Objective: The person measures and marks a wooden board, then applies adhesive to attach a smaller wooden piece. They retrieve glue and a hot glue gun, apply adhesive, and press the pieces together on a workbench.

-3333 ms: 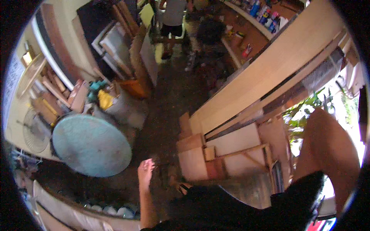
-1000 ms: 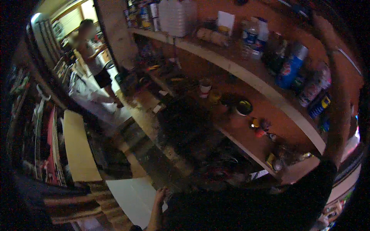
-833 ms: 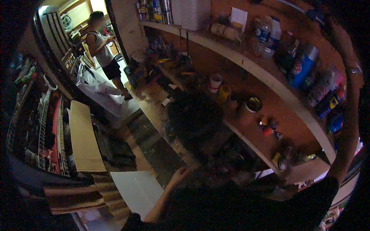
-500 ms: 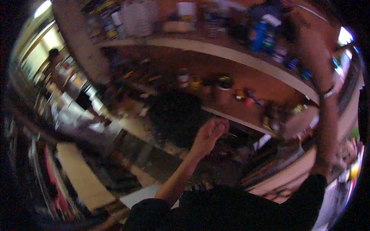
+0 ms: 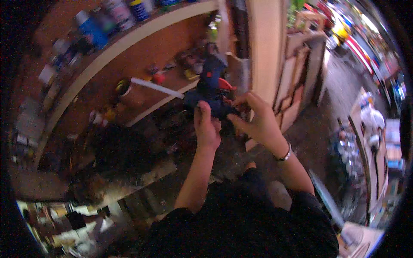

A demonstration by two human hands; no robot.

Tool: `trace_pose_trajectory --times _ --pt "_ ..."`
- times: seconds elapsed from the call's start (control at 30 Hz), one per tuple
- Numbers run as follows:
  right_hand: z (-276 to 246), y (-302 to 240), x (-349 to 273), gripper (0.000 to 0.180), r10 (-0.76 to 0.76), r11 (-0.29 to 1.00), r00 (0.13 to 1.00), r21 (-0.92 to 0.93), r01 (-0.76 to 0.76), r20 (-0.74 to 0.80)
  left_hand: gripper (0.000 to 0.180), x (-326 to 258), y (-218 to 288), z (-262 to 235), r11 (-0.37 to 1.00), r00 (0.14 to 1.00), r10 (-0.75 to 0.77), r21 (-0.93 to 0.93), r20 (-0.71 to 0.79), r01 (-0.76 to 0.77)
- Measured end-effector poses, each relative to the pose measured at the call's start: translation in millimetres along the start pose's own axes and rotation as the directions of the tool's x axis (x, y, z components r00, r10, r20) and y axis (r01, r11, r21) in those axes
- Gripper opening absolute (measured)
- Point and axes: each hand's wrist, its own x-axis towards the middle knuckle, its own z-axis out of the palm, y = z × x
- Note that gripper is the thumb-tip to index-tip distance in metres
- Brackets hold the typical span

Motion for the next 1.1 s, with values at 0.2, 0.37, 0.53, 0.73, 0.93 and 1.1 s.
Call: trace_pose_trajectory --times 0.2,0.37,0.53,0.73,0.93,1.1 --pt "-81.0 78.8 -88.8 0.027 0.147 0.989 0.902 0.057 -0.136 -0.406 0.058 -15.1 -112.9 102.6 0.937 0.916 -0.188 -0.214 0.354 0.275" --pt "-188.6 167.6 -162.6 0.017 0.391 0.918 0.673 0.321 -0.234 -0.628 0.066 -25.6 -218.1 215.8 0.963 0.843 -0.198 -0.062 0.500 0.263" --pt "-284.3 238.9 -215.1 0.019 0.196 0.967 0.542 0.070 -0.243 -0.817 0.069 -50.3 -316.0 324.1 0.977 0.765 -0.207 0.083 0.610 0.198" --pt "-382.0 316.8 -295.1 0.004 0.043 0.889 0.496 -0.193 -0.415 -0.867 0.062 -72.2 -392.2 433.1 0.911 0.691 -0.377 0.110 0.616 0.399" --pt "-455.8 356.9 -307.5 0.034 0.030 0.831 0.554 -0.288 -0.476 -0.832 0.060 -53.3 -479.5 505.0 0.873 0.560 -0.450 0.211 0.696 0.439" --pt "-499.1 440.5 -329.2 0.036 0.039 0.660 0.643 -0.464 -0.591 -0.765 0.062 -32.0 -558.1 558.2 0.861 0.535 -0.488 0.278 0.690 0.427"
